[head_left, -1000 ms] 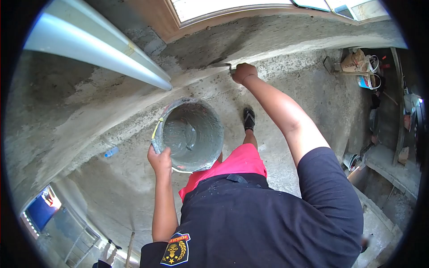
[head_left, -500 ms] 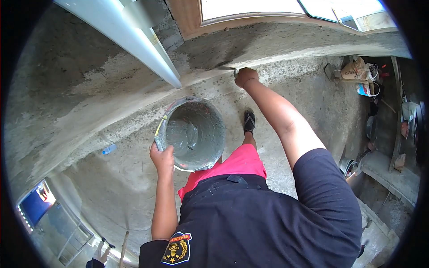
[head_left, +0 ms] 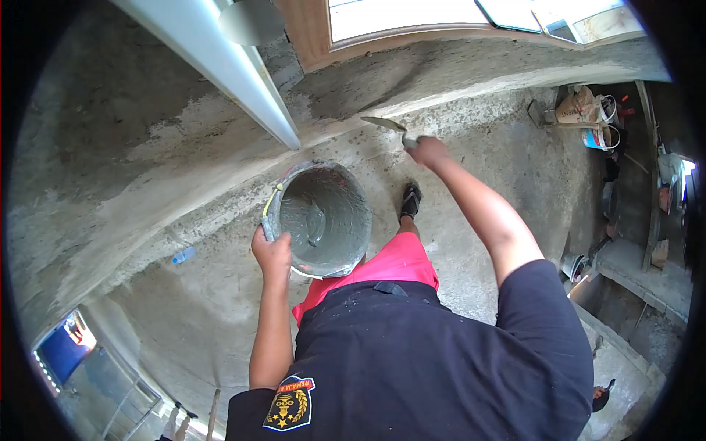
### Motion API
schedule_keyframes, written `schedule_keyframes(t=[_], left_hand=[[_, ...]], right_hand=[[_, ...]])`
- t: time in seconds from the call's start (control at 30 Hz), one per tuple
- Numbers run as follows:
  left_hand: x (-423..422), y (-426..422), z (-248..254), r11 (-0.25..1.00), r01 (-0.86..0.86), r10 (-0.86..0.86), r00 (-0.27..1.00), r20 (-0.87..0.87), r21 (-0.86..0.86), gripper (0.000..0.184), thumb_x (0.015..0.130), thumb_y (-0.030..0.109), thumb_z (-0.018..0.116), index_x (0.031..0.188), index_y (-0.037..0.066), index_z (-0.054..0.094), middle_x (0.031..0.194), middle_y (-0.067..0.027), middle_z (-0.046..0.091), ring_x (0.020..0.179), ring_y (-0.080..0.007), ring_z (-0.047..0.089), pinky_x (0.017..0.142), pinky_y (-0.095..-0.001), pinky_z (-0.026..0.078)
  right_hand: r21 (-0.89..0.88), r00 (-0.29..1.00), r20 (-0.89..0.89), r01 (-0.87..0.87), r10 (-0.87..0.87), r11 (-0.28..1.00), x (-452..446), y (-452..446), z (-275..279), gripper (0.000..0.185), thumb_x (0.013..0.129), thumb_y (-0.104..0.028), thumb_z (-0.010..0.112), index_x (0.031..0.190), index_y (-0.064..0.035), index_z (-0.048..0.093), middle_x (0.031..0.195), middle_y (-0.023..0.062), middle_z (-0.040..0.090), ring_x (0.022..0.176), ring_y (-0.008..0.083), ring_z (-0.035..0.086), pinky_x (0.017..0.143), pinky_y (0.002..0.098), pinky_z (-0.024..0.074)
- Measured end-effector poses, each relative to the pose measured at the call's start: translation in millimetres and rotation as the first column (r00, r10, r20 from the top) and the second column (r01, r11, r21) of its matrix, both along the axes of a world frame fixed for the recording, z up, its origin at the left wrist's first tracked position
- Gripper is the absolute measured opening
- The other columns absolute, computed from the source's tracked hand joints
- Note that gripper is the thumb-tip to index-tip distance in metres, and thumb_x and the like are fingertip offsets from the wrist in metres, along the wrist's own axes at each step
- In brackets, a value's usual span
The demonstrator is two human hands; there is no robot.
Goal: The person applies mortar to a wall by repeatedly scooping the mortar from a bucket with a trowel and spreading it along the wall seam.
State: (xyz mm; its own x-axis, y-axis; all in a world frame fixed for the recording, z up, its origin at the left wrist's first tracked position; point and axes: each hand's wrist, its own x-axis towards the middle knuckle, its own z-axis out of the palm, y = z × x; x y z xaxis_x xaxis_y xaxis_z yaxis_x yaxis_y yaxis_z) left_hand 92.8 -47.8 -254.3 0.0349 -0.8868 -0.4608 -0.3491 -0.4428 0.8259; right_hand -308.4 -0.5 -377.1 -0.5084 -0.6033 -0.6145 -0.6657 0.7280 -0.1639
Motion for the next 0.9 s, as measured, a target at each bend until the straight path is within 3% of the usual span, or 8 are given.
schedule_keyframes(t=[0.13,0.2,0.33,0.5,0.57,0.73,0.9], left_hand=[[-8.0,-2.8,2.5,0.999,0.023,-0.021,0.998,0.059,-0.033,0.018,0.069,-0.002,0.057,0.087,-0.002,0.06,0.074,0.0011,0.054,0.064,-0.0089,0.048,0.057,-0.0275,0.042],[-16.6,3.1,2.3,0.999,0.027,-0.025,0.998,0.05,-0.035,0.017,0.069,-0.002,0.057,0.086,-0.002,0.06,0.073,0.0014,0.053,0.063,-0.0089,0.047,0.057,-0.0277,0.042],[-24.4,3.4,-1.2,0.997,0.005,-0.006,1.0,-0.01,-0.078,0.017,0.069,-0.001,0.058,0.086,-0.001,0.061,0.073,0.0009,0.054,0.063,-0.0084,0.048,0.057,-0.0278,0.042],[-35.9,6.8,10.6,0.996,0.061,-0.059,0.997,0.041,-0.064,0.018,0.069,-0.001,0.058,0.086,0.0,0.063,0.072,0.0005,0.057,0.062,-0.009,0.05,0.057,-0.0279,0.043],[-39.7,7.7,11.5,0.994,0.036,-0.032,0.999,0.037,-0.104,0.017,0.069,0.0,0.059,0.086,0.0,0.063,0.071,0.0004,0.057,0.061,-0.0092,0.05,0.056,-0.0277,0.043],[-49.9,10.3,20.4,0.998,0.02,-0.019,1.0,0.019,-0.059,0.019,0.067,0.0,0.061,0.086,0.001,0.063,0.069,0.0008,0.056,0.06,-0.0107,0.05,0.057,-0.029,0.044],[-58.9,8.7,23.6,0.994,0.081,-0.08,0.997,0.011,-0.068,0.021,0.067,0.0,0.061,0.088,0.001,0.065,0.068,0.0013,0.057,0.06,-0.0101,0.051,0.057,-0.0285,0.044]], right_hand=[[-0.345,0.986,0.152,0.117,-0.068,0.931,8.4,87.5,23.9,0.049,0.083,-0.045,0.069,0.109,-0.0033,0.067,0.104,0.0216,0.069,0.098,0.039,0.066,0.085,0.0442,0.0519],[-0.344,0.984,0.165,0.116,-0.062,0.932,11.1,115.0,60.0,0.044,0.08,-0.033,0.074,0.111,-0.0023,0.067,0.103,0.0226,0.069,0.098,0.0384,0.067,0.086,0.0425,0.0522],[-0.465,0.97,0.232,0.04,0.078,0.884,26.8,138.4,89.3,0.041,0.079,-0.031,0.075,0.109,-0.005,0.065,0.099,0.0222,0.069,0.093,0.0393,0.067,0.082,0.0441,0.0525],[-0.393,0.947,0.169,-0.19,0.274,0.9,39.9,109.6,127.9,0.037,0.08,-0.029,0.073,0.106,-0.0071,0.06,0.093,0.0197,0.069,0.088,0.0398,0.066,0.076,0.0479,0.0523],[-0.283,0.903,0.102,-0.376,0.418,0.882,46.4,88.6,146.0,0.033,0.079,-0.029,0.073,0.102,-0.009,0.061,0.088,0.018,0.069,0.085,0.0385,0.066,0.075,0.0479,0.0525],[-0.228,0.717,-0.057,-0.687,0.695,0.69,62.3,50.0,138.4,0.023,0.079,-0.026,0.067,0.093,-0.0069,0.062,0.081,0.0169,0.067,0.076,0.0337,0.068,0.068,0.0445,0.0547],[-0.196,0.581,-0.179,-0.812,0.794,0.55,73.9,30.6,127.6,0.023,0.077,-0.019,0.068,0.097,-0.0098,0.064,0.089,0.0132,0.066,0.079,0.0295,0.07,0.067,0.0394,0.0559]])
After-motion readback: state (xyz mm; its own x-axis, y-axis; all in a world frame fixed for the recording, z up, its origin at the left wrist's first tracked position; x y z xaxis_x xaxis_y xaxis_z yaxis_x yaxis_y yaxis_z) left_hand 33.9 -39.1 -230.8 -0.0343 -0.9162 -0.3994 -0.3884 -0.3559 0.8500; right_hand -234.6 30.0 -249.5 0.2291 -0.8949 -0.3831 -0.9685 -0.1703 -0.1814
